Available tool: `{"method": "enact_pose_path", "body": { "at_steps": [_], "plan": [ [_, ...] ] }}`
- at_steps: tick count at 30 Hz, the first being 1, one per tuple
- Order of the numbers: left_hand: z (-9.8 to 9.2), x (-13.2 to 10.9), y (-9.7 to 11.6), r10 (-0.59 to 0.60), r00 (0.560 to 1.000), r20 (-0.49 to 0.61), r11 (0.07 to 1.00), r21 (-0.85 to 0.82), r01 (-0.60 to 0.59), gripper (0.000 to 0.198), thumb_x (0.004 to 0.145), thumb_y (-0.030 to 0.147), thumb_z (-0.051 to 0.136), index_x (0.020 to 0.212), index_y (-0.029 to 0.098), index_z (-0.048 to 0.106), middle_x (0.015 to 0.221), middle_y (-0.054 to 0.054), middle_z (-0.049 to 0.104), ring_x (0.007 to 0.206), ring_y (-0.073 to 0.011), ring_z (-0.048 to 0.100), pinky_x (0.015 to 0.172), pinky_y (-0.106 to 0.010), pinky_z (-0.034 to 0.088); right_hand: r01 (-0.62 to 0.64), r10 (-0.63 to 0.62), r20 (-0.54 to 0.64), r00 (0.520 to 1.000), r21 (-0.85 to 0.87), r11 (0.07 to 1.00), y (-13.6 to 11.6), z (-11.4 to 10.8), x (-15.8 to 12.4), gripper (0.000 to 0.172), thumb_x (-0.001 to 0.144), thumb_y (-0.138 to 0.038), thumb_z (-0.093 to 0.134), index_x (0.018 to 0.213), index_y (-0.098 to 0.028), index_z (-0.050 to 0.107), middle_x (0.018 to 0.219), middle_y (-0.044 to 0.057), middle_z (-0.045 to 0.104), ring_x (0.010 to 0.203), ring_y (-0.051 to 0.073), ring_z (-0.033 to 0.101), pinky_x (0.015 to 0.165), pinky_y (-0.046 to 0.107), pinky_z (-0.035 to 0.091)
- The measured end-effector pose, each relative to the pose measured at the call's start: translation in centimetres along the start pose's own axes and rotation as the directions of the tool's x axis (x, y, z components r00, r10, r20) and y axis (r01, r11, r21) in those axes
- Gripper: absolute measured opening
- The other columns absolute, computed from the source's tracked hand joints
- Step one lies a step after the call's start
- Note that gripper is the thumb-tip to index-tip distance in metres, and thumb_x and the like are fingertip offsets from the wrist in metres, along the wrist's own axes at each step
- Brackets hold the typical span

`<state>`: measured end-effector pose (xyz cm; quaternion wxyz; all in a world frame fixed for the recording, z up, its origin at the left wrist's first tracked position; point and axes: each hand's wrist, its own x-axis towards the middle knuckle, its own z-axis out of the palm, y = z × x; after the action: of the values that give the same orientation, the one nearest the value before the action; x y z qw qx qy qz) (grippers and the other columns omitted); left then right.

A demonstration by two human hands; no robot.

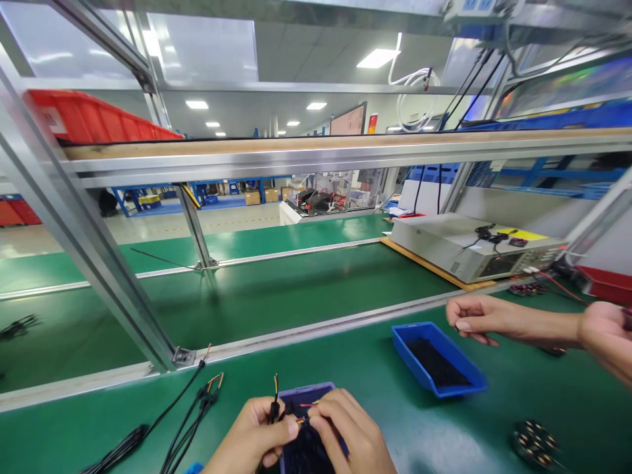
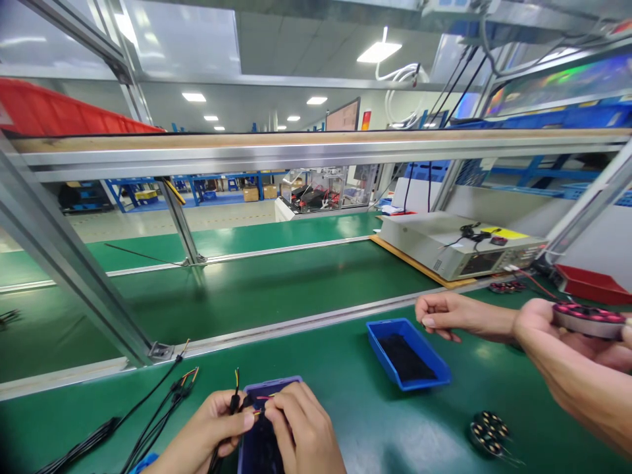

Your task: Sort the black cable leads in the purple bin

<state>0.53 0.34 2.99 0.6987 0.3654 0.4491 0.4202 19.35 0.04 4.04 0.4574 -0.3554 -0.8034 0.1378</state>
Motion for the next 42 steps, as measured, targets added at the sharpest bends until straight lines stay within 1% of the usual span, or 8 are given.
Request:
{"method": "enact_pose_path", "body": {
  "at_steps": [11,15,18,22,24,28,32,42],
  "plan": [
    [-0.2,0.0,0.0,0.038,0.999,0.013,0.998,0.053,-0.039,0.051,0.057,0.051,0.09,0.055,0.017,0.052,0.047,0.007,0.045,0.043,-0.0053,0.032,0.04,-0.019,0.018,0.012,-0.011,0.018,1.0,-0.055,0.998,0.7,1.0,-0.2,0.027,0.104,-0.019,0.038,0.087,-0.021,0.06,0.08,0.005,0.067,0.073,0.019,0.065,0.065,0.027,0.053],
    [-0.3,0.2,-0.3,0.062,0.998,0.013,0.996,0.059,-0.063,0.05,0.058,0.052,0.089,0.057,0.016,0.054,0.046,0.006,0.046,0.042,-0.0053,0.033,0.04,-0.019,0.018,0.001,-0.001,0.008,1.0,0.016,1.0,0.5,1.3,-0.4,0.026,0.103,-0.022,0.043,0.087,-0.021,0.064,0.079,0.004,0.069,0.072,0.018,0.067,0.064,0.025,0.054],
    [0.0,0.1,-0.1,0.047,0.999,-0.021,0.999,0.028,-0.046,0.05,0.06,0.054,0.087,0.057,0.017,0.054,0.045,0.007,0.045,0.041,-0.0051,0.032,0.039,-0.019,0.017,-0.098,0.095,0.026,0.995,0.119,0.988,0.3,1.2,-0.3,0.021,0.1,-0.023,0.049,0.091,-0.022,0.068,0.084,0.004,0.072,0.077,0.017,0.07,0.068,0.023,0.056],
    [0.3,-0.1,0.3,0.016,1.0,-0.02,1.0,0.018,-0.015,0.048,0.058,0.055,0.087,0.061,0.015,0.061,0.045,0.006,0.046,0.041,-0.0056,0.034,0.039,-0.019,0.016,-0.3,0.305,0.035,0.952,0.305,0.904,0.4,1.2,-0.4,0.019,0.098,-0.028,0.055,0.093,-0.022,0.072,0.09,0.005,0.074,0.076,0.017,0.072,0.065,0.021,0.058],
    [0.3,-0.3,0.4,0.004,1.0,-0.008,1.0,0.022,-0.004,0.047,0.059,0.055,0.087,0.061,0.015,0.062,0.046,0.006,0.046,0.042,-0.0056,0.034,0.039,-0.019,0.017,-0.319,0.335,0.016,0.942,0.351,0.881,0.3,1.3,-0.5,0.018,0.096,-0.032,0.059,0.091,-0.022,0.074,0.087,0.004,0.076,0.072,0.017,0.072,0.063,0.02,0.059],
    [0.3,-0.5,0.7,0.007,1.0,-0.002,0.999,0.037,-0.007,0.045,0.062,0.053,0.086,0.062,0.016,0.06,0.048,0.006,0.047,0.043,-0.0057,0.034,0.04,-0.019,0.018,-0.219,0.25,-0.079,0.965,0.279,0.935,0.0,0.9,-0.3,0.014,0.096,-0.031,0.062,0.098,-0.025,0.075,0.085,0.002,0.079,0.074,0.017,0.075,0.075,0.021,0.061],
    [0.4,-0.7,0.9,0.012,1.0,0.005,0.997,0.071,-0.012,0.048,0.061,0.055,0.086,0.062,0.016,0.059,0.048,0.006,0.045,0.043,-0.0059,0.034,0.04,-0.019,0.017,-0.069,0.09,-0.104,0.99,0.184,0.981,-0.1,0.4,0.0,0.024,0.103,-0.026,0.048,0.11,-0.024,0.071,0.09,0.005,0.078,0.08,0.018,0.075,0.077,0.022,0.062],
    [0.7,-0.9,1.2,0.015,1.0,-0.028,0.998,0.055,-0.013,0.052,0.055,0.058,0.087,0.06,0.017,0.055,0.048,0.009,0.041,0.043,-0.005,0.031,0.041,-0.02,0.015,-0.025,0.031,-0.043,0.999,0.138,0.99,-0.2,0.5,-0.5,0.023,0.102,-0.016,0.046,0.118,-0.024,0.061,0.095,0.005,0.074,0.085,0.017,0.074,0.08,0.021,0.06]
  ]
}}
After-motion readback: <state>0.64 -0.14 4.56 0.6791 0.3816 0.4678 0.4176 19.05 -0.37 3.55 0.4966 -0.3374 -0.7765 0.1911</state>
